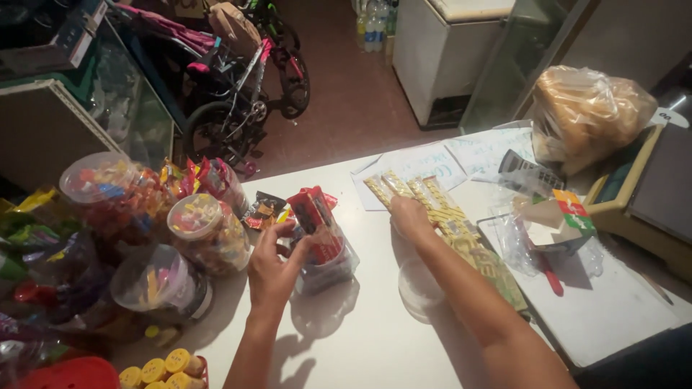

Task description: Arranging various snacks, candies, and decorative items on a table to create a display or gift set, followed by wiping the table surface.

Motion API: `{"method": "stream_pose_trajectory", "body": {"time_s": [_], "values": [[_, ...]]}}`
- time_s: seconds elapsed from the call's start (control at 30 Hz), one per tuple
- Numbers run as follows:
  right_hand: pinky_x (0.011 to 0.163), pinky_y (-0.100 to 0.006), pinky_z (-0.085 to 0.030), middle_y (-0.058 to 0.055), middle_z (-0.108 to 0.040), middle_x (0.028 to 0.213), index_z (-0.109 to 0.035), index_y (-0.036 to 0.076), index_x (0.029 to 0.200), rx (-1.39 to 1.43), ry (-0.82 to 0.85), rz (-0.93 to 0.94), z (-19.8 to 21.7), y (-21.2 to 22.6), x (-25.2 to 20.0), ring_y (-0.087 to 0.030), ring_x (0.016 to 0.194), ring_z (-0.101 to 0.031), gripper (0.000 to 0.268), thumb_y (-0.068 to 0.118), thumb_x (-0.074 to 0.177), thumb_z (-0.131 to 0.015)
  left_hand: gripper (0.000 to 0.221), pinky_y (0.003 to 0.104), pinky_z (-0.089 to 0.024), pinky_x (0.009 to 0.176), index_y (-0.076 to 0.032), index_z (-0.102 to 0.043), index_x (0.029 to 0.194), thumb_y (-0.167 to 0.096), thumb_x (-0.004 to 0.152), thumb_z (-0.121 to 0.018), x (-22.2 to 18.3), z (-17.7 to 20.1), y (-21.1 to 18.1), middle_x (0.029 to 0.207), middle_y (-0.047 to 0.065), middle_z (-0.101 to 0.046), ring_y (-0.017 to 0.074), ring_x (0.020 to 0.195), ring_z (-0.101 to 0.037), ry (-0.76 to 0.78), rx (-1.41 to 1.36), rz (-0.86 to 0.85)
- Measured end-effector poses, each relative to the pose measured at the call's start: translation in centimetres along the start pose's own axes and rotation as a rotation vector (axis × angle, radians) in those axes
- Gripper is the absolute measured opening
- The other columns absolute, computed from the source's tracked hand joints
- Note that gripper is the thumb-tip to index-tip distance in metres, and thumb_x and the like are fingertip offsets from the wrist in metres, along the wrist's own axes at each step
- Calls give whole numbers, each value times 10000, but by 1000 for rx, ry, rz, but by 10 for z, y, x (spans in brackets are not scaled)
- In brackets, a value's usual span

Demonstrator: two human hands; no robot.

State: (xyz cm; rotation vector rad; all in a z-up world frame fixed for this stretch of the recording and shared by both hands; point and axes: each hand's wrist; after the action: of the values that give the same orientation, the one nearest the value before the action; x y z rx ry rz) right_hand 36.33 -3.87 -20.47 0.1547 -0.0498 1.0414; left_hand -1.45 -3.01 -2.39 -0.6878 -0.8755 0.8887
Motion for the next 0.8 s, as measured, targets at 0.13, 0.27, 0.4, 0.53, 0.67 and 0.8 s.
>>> {"method": "stream_pose_trajectory", "body": {"time_s": [0.13, 0.27, 0.4, 0.53, 0.67, 0.8], "values": [[715, -526, -637, -122, -710, 862, -660, 81, 958, -8, -71, -16, -2, 23, -9, -362, 835, -766, 156, 230, 921, -688, 412, 348, -569, 646, -173, -718, 1175, -384, 843, -841, 0, 4, 9, 1018, 66, -741, 234, 703, -731, -14, -43, -12], [716, -420, -612, -157, -739, 1002, -731, 32, 1024, 79, 239, -198, 86, 67, -39, -317, 879, -730, 266, 23, 1006, -466, 328, 292, -534, 621, -175, -726, 1140, -329, 855, -781, 2, 10, 6, 1095, -7, -738, 141, 701, -653, 34, -50, 24], [791, -490, -583, -178, -729, 1075, -691, 60, 1075, 111, 238, -261, 122, 69, -59, -399, 974, -718, 187, 110, 941, -570, 324, 289, -520, 624, -196, -727, 1136, -374, 868, -760, 2, 14, 1, 1086, -28, -734, 127, 718, -653, 49, 12, 49], [787, -507, -566, -273, -656, 967, -287, 306, 1393, 529, 154, -90, 130, 46, -64, -402, 867, -686, 533, 432, 898, -442, 306, 272, -533, 620, -156, -739, 1118, -262, 846, -831, 8, 6, 24, 1029, 38, -720, 179, 719, -691, -21, -114, -32], [695, -454, -567, -244, -720, 884, -721, -59, 1062, 1085, -256, 111, 141, 34, -71, -326, 778, -720, 255, 151, 921, -686, 267, 294, -593, 616, -187, -775, 1099, -206, 841, -841, 9, 11, 39, 1027, 57, -744, 250, 786, -776, 32, -82, -140], [683, -365, -599, -142, -683, 857, -640, -18, 1121, 1309, -343, 245, 219, 105, -121, -233, 732, -698, 193, 150, 1028, -657, 274, 328, -625, 650, -200, -783, 1085, -108, 827, -802, 7, 6, 65, 1026, 36, -761, 251, 833, -782, 107, 2, -204]]}}
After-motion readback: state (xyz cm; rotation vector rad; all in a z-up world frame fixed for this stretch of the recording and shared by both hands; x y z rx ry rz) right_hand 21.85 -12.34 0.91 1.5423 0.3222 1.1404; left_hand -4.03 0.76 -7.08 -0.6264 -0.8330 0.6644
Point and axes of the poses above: each hand's wrist, its own x-axis towards the middle knuckle, its own z-axis out of the back of the hand, y = z × x
